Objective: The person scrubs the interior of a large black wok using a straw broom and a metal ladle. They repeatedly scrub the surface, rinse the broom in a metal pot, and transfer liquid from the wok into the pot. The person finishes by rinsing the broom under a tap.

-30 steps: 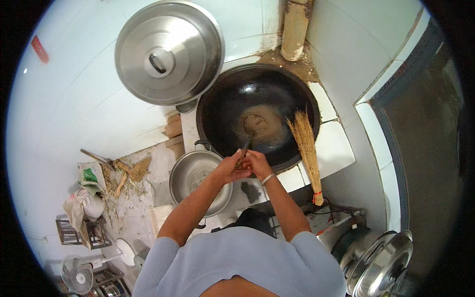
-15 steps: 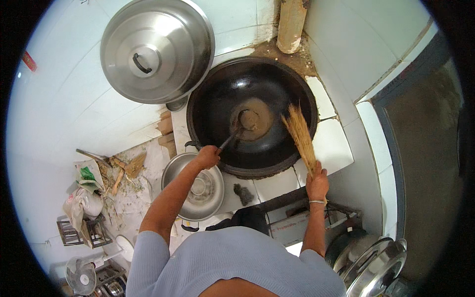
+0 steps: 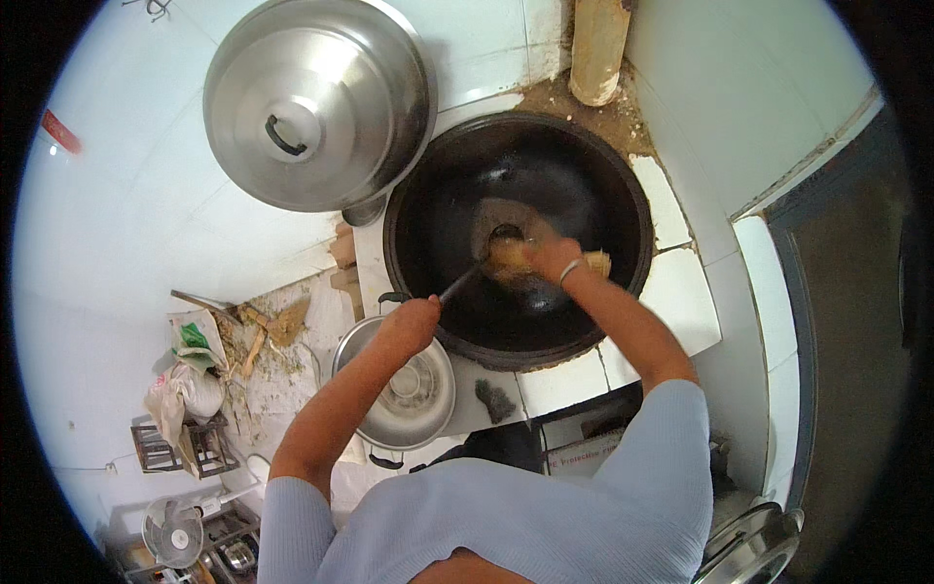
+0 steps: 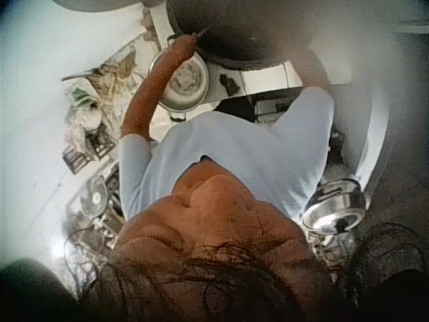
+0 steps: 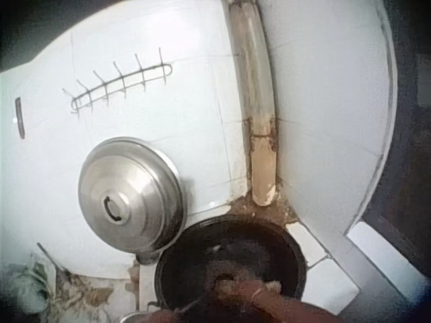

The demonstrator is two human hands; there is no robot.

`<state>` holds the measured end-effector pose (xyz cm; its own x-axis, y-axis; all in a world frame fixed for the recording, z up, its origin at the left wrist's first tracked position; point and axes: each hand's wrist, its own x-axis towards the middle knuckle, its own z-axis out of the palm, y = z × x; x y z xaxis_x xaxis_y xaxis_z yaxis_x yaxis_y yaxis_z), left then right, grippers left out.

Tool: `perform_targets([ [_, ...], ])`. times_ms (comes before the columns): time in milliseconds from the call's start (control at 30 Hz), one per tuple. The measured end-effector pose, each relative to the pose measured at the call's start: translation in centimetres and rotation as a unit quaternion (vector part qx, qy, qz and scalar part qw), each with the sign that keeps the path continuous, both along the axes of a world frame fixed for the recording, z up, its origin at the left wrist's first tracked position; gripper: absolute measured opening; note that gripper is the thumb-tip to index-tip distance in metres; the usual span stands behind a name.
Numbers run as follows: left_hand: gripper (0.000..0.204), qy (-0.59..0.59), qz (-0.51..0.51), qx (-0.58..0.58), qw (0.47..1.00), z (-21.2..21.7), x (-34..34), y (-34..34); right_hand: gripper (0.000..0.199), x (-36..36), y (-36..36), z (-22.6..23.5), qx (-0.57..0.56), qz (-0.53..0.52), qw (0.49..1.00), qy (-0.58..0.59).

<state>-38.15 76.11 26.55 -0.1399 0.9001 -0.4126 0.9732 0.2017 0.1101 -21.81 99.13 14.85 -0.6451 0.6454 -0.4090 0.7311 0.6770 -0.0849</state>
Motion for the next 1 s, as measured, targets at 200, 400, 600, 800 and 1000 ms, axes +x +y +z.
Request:
perform_targets([
  [200, 0.043, 0.001, 0.094, -0.048, 0.994, 2.2, 1.3, 1.5, 0.022, 1.4, 5.9, 0.3, 0.019, -0.001, 0.99, -0.136],
  [400, 0.047, 0.0, -0.02, -0.001, 1.0, -0.5, -0.8, 0.2, 0.041, 3.0, 3.3, -1.8, -0.136, 0.128, 0.976, -0.113],
  [600, 0.023, -0.003, 0.023, -0.041, 0.999, 1.1, 1.1, 2.5, 0.052, 4.8, 5.5, -4.3, -0.068, 0.008, 0.995, -0.075],
  [800, 0.017, -0.056, 0.005, -0.056, 0.997, -0.9, -0.3, 2.5, 0.052, 3.8, 0.5, -1.1, -0.313, 0.014, 0.95, 0.007],
  [1000, 0.023, -0.134, 0.013, 0.014, 0.991, -2.5, -0.5, 1.8, 0.051, 5.7, 0.8, -4.4, -0.118, -0.073, 0.99, -0.016],
])
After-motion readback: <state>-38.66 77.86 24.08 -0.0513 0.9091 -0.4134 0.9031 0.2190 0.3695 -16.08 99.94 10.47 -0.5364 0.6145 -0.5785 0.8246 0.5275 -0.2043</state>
